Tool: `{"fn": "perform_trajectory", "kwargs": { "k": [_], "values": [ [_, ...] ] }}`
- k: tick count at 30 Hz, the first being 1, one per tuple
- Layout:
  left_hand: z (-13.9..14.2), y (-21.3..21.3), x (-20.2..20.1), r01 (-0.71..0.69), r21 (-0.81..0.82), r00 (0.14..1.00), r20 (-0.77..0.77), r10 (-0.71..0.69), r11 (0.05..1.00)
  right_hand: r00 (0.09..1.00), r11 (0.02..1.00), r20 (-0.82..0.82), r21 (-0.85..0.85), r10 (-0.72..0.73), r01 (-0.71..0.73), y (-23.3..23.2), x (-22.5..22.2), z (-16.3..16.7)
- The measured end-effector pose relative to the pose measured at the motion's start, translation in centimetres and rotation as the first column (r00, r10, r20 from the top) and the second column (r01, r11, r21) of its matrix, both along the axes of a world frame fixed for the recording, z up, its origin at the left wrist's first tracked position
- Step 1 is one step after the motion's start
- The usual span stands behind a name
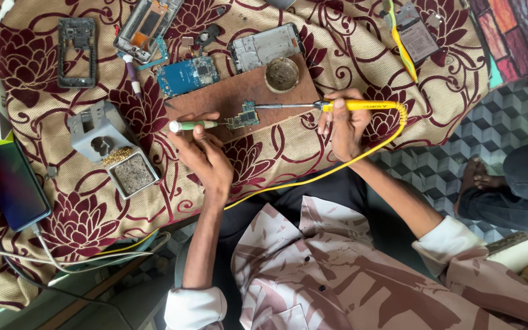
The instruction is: The person solders a small circuit board using a soldering iron and solder wire. They repeatedly apply heat and solder to specific points on the board while holding it steady with their other hand.
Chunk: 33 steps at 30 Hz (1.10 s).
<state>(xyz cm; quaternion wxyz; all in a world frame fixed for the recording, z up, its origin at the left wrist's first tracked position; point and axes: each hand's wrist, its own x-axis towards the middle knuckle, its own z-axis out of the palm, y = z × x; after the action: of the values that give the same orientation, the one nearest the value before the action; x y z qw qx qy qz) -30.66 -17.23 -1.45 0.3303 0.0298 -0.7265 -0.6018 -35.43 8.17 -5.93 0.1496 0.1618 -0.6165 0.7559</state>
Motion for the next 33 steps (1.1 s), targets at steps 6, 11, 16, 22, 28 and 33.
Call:
{"fn": "perform_trajectory", "kwargs": {
  "k": [6,11,16,22,28,33],
  "values": [
    [-0.3,-0.1,1.1,-0.005,-0.006,0.999,0.039,0.006,1.000,0.999,1.000,0.043,-0.003,-0.024,0.024,0.0,0.6,-0.4],
    [-0.9,0.0,1.6,-0.007,0.014,0.999,0.042,0.007,1.000,1.000,0.999,0.007,-0.024,-0.030,0.030,0.0,1.4,-0.5],
    [-0.8,0.0,2.0,0.036,0.046,0.999,-0.010,-0.035,0.998,1.000,0.999,-0.009,-0.031,-0.008,0.007,0.0,2.0,-0.6],
    [-0.3,0.4,2.5,0.007,-0.012,1.000,0.028,-0.007,1.000,0.999,0.999,-0.020,0.039,-0.033,0.034,0.4,2.8,-0.4],
    [-0.1,0.6,3.4,-0.015,-0.050,1.000,0.013,0.015,0.999,0.999,1.000,0.034,-0.007,-0.016,0.016,0.4,3.5,-0.6],
    [-0.1,0.8,3.7,0.022,0.045,1.000,-0.006,-0.022,0.999,0.999,1.000,0.032,-0.006,-0.002,0.002,0.6,3.9,-0.7]
  ]
}}
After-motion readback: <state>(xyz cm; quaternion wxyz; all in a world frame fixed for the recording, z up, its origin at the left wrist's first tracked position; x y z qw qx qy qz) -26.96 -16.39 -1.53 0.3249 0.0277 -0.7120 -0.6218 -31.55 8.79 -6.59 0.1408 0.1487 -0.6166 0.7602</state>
